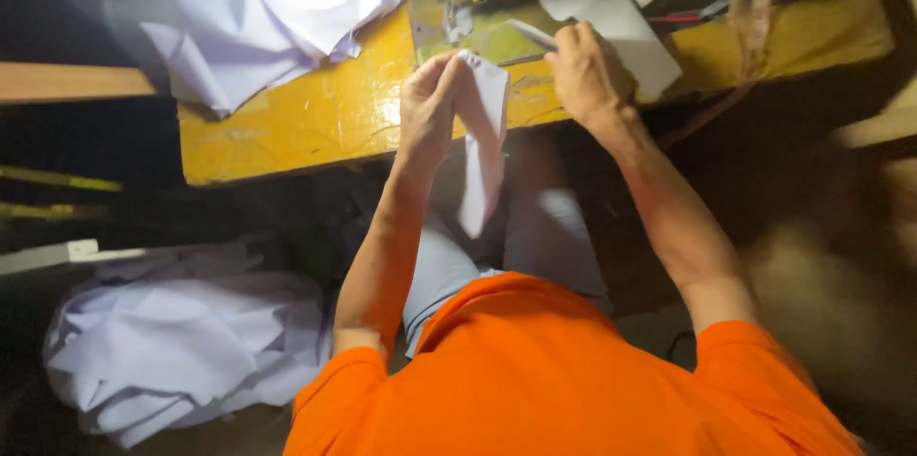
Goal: Folding and trimming small white fabric strips using scissors on a workbench in a sewing factory.
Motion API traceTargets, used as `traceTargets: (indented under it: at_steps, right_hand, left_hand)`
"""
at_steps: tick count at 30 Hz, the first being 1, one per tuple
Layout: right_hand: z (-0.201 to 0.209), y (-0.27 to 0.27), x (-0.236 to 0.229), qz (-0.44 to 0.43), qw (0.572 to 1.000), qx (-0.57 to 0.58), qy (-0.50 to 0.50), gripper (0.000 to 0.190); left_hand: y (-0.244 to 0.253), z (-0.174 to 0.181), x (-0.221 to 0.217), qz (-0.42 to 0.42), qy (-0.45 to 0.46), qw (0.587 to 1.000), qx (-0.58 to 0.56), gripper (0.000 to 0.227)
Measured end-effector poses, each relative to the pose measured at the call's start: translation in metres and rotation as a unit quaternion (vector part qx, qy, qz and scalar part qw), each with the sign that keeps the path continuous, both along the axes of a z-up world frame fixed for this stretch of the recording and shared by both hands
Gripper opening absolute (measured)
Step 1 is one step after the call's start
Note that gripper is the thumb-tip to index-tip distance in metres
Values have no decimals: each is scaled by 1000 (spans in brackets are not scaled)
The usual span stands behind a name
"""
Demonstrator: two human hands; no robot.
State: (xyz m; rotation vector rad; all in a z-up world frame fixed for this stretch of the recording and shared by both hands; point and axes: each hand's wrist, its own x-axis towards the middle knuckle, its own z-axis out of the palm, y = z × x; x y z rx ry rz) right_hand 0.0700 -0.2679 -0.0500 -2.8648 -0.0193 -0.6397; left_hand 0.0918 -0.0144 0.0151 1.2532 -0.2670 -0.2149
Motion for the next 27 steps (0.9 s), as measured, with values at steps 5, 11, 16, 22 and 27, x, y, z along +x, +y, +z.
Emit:
traceTargets:
  at_steps: [5, 11, 16, 22, 27]
  right_hand:
    - [82, 36, -78, 113, 983, 143, -17, 17]
    - [78, 66, -105, 100, 978, 168, -75, 16]
    - [58, 72, -99, 87, 982, 156, -61, 16]
    - [60, 85, -90, 100, 983, 140, -59, 12]
    - [59, 91, -88, 101, 981, 136, -97, 9]
  left_hand:
    - [8, -21, 20, -88, 59, 980, -165, 25]
    - [9, -27, 23, -84, 72, 978, -177, 25]
    - [7, -27, 16, -61, 79, 980, -172, 26]
    - [3, -14, -8, -21, 6, 997, -72, 23]
    - [2, -11, -22, -7, -60, 997, -48, 26]
